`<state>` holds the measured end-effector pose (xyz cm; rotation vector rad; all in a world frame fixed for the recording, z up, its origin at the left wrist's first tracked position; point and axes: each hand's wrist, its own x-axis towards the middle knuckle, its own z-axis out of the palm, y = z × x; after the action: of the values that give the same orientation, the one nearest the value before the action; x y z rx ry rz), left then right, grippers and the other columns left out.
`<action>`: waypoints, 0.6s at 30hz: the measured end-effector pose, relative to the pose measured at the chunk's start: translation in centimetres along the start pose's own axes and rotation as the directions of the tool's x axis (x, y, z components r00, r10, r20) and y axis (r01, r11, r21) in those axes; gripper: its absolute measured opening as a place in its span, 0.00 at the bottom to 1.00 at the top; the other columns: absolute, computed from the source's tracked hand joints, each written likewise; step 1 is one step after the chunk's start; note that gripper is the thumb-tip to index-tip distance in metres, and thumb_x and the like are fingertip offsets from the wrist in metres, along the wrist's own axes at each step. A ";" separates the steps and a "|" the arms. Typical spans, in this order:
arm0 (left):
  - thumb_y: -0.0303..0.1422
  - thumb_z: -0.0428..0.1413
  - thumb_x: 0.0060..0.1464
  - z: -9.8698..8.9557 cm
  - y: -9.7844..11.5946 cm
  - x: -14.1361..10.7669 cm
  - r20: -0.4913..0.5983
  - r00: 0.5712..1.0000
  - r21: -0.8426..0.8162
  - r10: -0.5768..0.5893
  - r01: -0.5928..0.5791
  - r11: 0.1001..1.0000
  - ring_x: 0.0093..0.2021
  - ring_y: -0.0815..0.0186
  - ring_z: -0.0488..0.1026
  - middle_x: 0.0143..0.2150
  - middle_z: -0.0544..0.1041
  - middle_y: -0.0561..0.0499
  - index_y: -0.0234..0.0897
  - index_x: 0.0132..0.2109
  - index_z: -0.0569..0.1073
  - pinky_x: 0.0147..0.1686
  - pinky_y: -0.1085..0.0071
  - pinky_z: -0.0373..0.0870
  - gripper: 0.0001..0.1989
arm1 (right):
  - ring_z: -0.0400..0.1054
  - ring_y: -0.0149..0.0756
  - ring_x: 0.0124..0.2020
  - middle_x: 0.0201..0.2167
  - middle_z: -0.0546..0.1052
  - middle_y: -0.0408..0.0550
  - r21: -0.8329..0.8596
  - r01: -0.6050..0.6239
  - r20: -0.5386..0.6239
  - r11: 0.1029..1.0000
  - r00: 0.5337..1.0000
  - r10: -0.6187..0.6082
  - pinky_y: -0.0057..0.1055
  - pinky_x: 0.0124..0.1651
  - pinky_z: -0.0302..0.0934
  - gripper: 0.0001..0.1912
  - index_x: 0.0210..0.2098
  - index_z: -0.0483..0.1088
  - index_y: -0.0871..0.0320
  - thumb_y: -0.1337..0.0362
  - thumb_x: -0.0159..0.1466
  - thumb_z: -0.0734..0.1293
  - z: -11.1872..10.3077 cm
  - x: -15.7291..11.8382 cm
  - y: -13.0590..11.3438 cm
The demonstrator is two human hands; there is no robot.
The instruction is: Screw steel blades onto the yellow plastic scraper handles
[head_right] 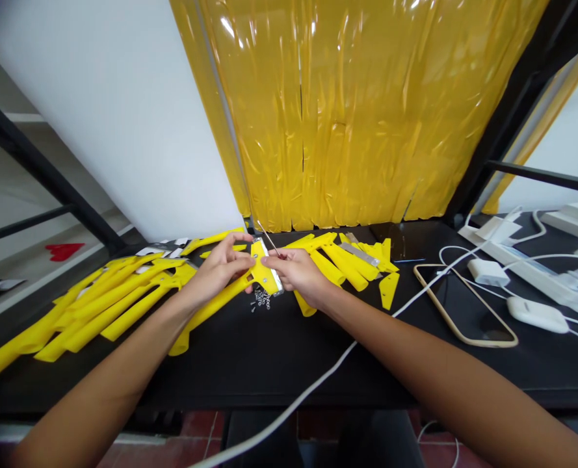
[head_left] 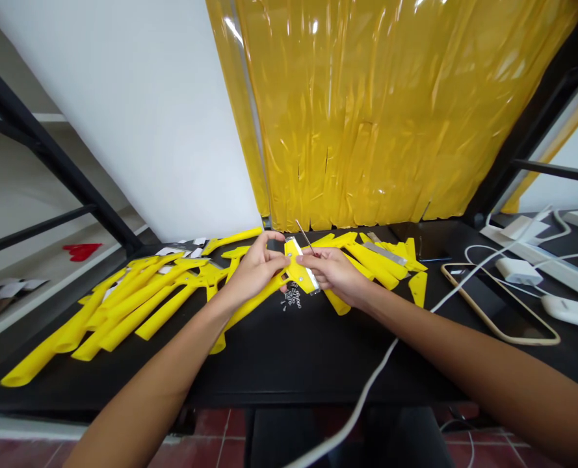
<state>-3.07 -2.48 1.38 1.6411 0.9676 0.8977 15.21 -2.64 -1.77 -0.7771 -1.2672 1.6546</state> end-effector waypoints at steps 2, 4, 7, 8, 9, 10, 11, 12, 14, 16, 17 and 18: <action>0.32 0.54 0.60 0.4 -0.4 -0.1 -0.051 0.996 0.052 0.068 -0.065 0.997 0.19 0.69 0.72 0.27 0.72 0.58 0.44 0.54 0.55 0.21 0.71 0.71 0.20 | 0.37 0.20 0.16 0.16 0.50 0.30 0.045 -0.009 -0.020 0.999 1.000 0.010 0.24 0.18 0.32 0.14 0.31 0.68 0.58 0.57 0.57 0.73 0.0 0.1 -0.1; 0.35 0.54 0.61 0.5 -0.8 -0.1 -0.091 0.986 0.155 0.142 -0.127 0.980 0.22 0.69 0.74 0.32 0.75 0.55 0.45 0.54 0.55 0.22 0.72 0.71 0.18 | 0.37 0.20 0.16 0.16 0.50 0.29 0.081 -0.010 -0.026 0.997 1.000 0.012 0.23 0.17 0.32 0.14 0.33 0.68 0.58 0.58 0.57 0.74 -0.1 0.2 -0.2; 0.37 0.54 0.62 0.5 -1.0 -0.2 -0.129 0.957 0.402 0.262 -0.191 0.896 0.26 0.69 0.76 0.41 0.78 0.50 0.43 0.51 0.62 0.25 0.72 0.73 0.13 | 0.36 0.19 0.16 0.16 0.49 0.28 0.123 -0.026 -0.031 0.992 0.999 0.030 0.22 0.17 0.31 0.16 0.33 0.67 0.59 0.58 0.55 0.75 -0.2 0.3 -0.2; 0.38 0.54 0.62 0.4 -0.9 -0.2 -0.126 0.943 0.501 0.307 -0.207 0.841 0.27 0.70 0.76 0.42 0.78 0.50 0.42 0.49 0.65 0.27 0.72 0.73 0.11 | 0.35 0.19 0.16 0.16 0.49 0.28 0.136 -0.030 -0.033 0.990 0.999 0.035 0.22 0.17 0.32 0.16 0.33 0.66 0.59 0.58 0.55 0.76 -0.2 0.3 -0.2; 0.38 0.54 0.62 0.4 -0.9 -0.3 -0.114 0.928 0.596 0.354 -0.221 0.772 0.26 0.70 0.75 0.42 0.79 0.50 0.41 0.48 0.68 0.28 0.71 0.73 0.09 | 0.35 0.19 0.16 0.16 0.48 0.28 0.150 -0.032 -0.032 0.988 0.999 0.037 0.21 0.16 0.32 0.17 0.32 0.65 0.58 0.58 0.55 0.76 -0.2 0.3 -0.2; 0.37 0.54 0.63 0.4 -0.8 -0.3 -0.094 0.912 0.677 0.398 -0.235 0.698 0.26 0.70 0.74 0.41 0.79 0.50 0.41 0.47 0.70 0.29 0.70 0.73 0.09 | 0.35 0.19 0.16 0.16 0.48 0.28 0.161 -0.031 -0.029 0.986 0.999 0.036 0.21 0.16 0.32 0.17 0.32 0.65 0.58 0.58 0.55 0.75 -0.2 0.3 -0.2; 0.36 0.53 0.63 0.4 -0.8 -0.3 -0.074 0.895 0.738 0.441 -0.248 0.627 0.26 0.70 0.74 0.40 0.80 0.50 0.40 0.47 0.72 0.31 0.69 0.73 0.09 | 0.35 0.19 0.16 0.16 0.48 0.28 0.172 -0.028 -0.024 0.985 0.999 0.033 0.21 0.16 0.32 0.17 0.32 0.64 0.58 0.59 0.55 0.75 -0.2 0.4 -0.2; 0.35 0.53 0.63 0.4 -0.8 -0.3 -0.055 0.876 0.779 0.479 -0.263 0.570 0.26 0.69 0.74 0.39 0.80 0.50 0.39 0.47 0.74 0.33 0.68 0.73 0.09 | 0.35 0.19 0.16 0.16 0.48 0.28 0.182 -0.026 -0.022 0.983 0.999 0.031 0.20 0.16 0.32 0.16 0.32 0.64 0.58 0.60 0.55 0.76 -0.2 0.4 -0.2; 0.31 0.53 0.61 0.5 -0.9 -0.3 -0.019 0.844 0.820 0.536 -0.294 0.491 0.30 0.67 0.76 0.40 0.81 0.48 0.37 0.49 0.75 0.38 0.66 0.74 0.12 | 0.35 0.19 0.16 0.16 0.49 0.28 0.202 -0.029 -0.025 0.979 0.999 0.034 0.20 0.16 0.32 0.16 0.32 0.64 0.58 0.63 0.54 0.76 -0.3 0.5 -0.2; 0.27 0.52 0.58 0.6 -1.1 -0.4 0.039 0.833 0.841 0.552 -0.326 0.432 0.38 0.63 0.78 0.46 0.81 0.45 0.35 0.53 0.74 0.44 0.63 0.75 0.17 | 0.35 0.19 0.15 0.15 0.49 0.28 0.231 -0.039 -0.035 0.972 0.998 0.048 0.20 0.15 0.33 0.16 0.30 0.62 0.57 0.66 0.54 0.75 -0.6 0.6 -0.2; 0.26 0.52 0.57 0.6 -1.2 -0.5 0.078 0.835 0.850 0.545 -0.341 0.401 0.42 0.61 0.78 0.49 0.80 0.44 0.34 0.56 0.73 0.46 0.62 0.74 0.20 | 0.35 0.19 0.15 0.15 0.50 0.28 0.253 -0.048 -0.036 0.966 0.998 0.059 0.20 0.15 0.33 0.16 0.29 0.62 0.57 0.67 0.54 0.75 -0.7 0.6 -0.2; 0.25 0.53 0.56 0.6 -1.3 -0.5 0.117 0.839 0.860 0.531 -0.353 0.369 0.46 0.59 0.77 0.53 0.78 0.43 0.34 0.59 0.71 0.49 0.61 0.74 0.23 | 0.35 0.19 0.16 0.15 0.50 0.29 0.279 -0.057 -0.036 0.959 0.997 0.070 0.20 0.15 0.34 0.16 0.28 0.61 0.57 0.67 0.54 0.75 -0.9 0.7 -0.3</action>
<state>-3.01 -2.92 -0.06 2.8636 1.2229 0.9884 15.75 -1.63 -1.75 -0.6840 -0.9592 1.8078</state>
